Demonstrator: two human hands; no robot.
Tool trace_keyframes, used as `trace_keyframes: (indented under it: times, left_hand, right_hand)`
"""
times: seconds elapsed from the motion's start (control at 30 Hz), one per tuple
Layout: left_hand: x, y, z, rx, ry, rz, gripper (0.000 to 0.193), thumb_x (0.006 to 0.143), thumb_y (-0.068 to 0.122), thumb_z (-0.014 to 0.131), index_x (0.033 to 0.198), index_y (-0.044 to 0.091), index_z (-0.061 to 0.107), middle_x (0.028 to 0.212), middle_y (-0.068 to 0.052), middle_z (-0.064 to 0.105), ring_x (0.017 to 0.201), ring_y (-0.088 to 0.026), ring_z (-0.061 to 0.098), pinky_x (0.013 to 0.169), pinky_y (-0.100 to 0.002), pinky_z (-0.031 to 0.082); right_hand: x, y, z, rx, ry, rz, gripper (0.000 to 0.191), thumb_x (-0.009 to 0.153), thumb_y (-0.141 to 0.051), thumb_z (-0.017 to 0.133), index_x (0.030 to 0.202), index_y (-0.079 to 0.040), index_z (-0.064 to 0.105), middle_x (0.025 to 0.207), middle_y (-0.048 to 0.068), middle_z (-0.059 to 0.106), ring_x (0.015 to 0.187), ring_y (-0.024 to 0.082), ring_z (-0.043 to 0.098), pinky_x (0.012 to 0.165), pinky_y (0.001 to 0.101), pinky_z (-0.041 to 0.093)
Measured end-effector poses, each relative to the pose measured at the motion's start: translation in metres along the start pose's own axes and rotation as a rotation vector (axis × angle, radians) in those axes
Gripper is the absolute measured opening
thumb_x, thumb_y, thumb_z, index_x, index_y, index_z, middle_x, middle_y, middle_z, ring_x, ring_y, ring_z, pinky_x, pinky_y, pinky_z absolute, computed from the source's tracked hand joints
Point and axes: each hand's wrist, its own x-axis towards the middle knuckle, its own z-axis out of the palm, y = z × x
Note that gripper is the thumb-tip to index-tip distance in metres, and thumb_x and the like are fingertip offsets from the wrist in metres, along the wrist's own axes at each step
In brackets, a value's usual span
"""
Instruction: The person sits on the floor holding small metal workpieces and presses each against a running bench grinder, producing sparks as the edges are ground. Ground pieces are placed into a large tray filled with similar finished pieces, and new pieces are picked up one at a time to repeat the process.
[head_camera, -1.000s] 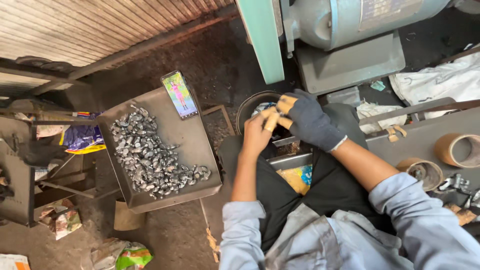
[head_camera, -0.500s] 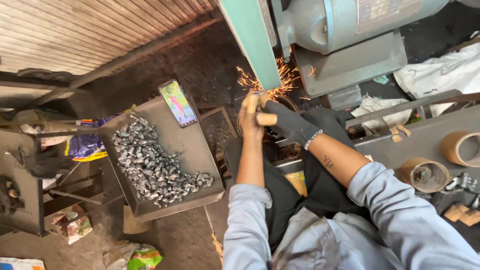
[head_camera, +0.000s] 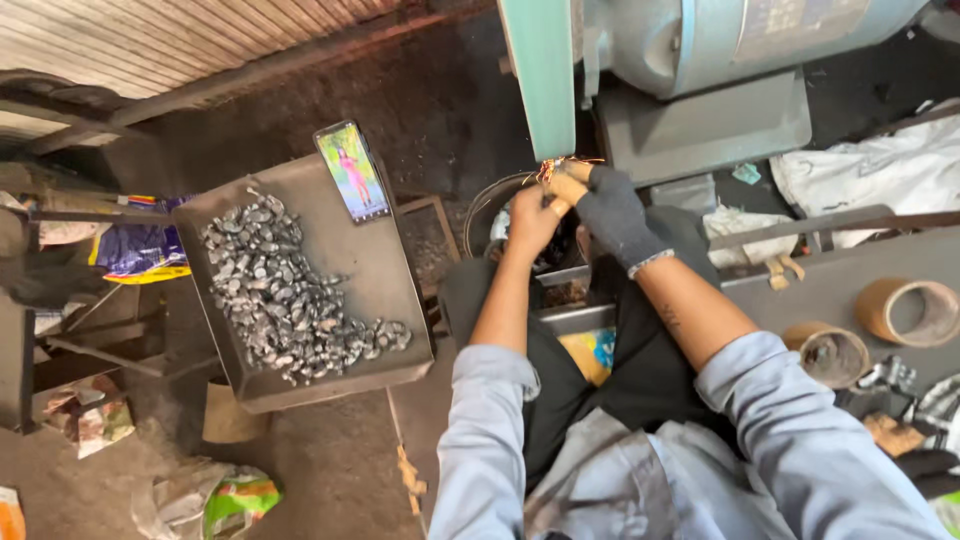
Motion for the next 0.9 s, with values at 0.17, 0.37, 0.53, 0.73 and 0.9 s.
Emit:
trace_keyframes:
  times: [0.17,0.37,0.53,0.73,0.9]
  left_hand:
    - [0.01,-0.009,0.006,-0.28,0.003,-0.318,0.015,0.088,0.01,0.074,0.096,-0.003,0.075,0.086,-0.012,0.074,0.074,-0.016,0.062,0.065,-0.036,0.051]
    - [-0.005,0.001,0.0,0.28,0.118,0.078,0.02,0.088,0.016,0.08,0.097,-0.001,0.075,0.093,-0.013,0.073,0.087,-0.025,0.069,0.076,-0.035,0.053]
    - [-0.026,0.033,0.003,-0.642,0.175,-0.283,0.032,0.094,0.021,0.07,0.12,0.002,0.068,0.099,-0.003,0.075,0.087,-0.017,0.07,0.077,-0.031,0.057]
    - [-0.02,0.019,-0.002,-0.655,0.303,-0.316,0.037,0.098,0.02,0.074,0.129,-0.001,0.069,0.097,-0.005,0.068,0.079,-0.013,0.058,0.068,-0.028,0.048]
    - [0.024,0.009,-0.004,-0.659,0.444,-0.167,0.036,0.103,0.02,0.072,0.13,-0.004,0.068,0.116,-0.009,0.071,0.097,-0.009,0.067,0.087,-0.026,0.055]
  right_hand:
    - [0.017,0.011,0.018,-0.089,0.118,0.099,0.036,0.094,-0.037,0.073,0.11,-0.005,0.078,0.088,0.006,0.077,0.081,0.011,0.069,0.073,0.0289,0.052]
    - [-0.003,0.005,0.026,-0.182,0.221,-0.23,0.038,0.095,-0.035,0.077,0.101,0.001,0.072,0.091,0.014,0.072,0.083,0.016,0.066,0.075,0.032,0.054]
    - [-0.008,0.006,0.024,0.16,0.135,-0.044,0.031,0.096,-0.033,0.067,0.104,-0.003,0.074,0.087,0.001,0.071,0.077,0.012,0.066,0.069,0.0273,0.053]
    - [0.004,0.031,0.027,0.951,-0.233,0.214,0.025,0.098,-0.026,0.068,0.113,-0.006,0.066,0.102,0.001,0.067,0.092,0.014,0.06,0.082,0.0288,0.051]
    - [0.023,0.032,0.046,1.156,-0.444,0.033,0.025,0.102,-0.015,0.068,0.121,-0.005,0.056,0.122,0.004,0.062,0.117,0.015,0.057,0.105,0.032,0.046]
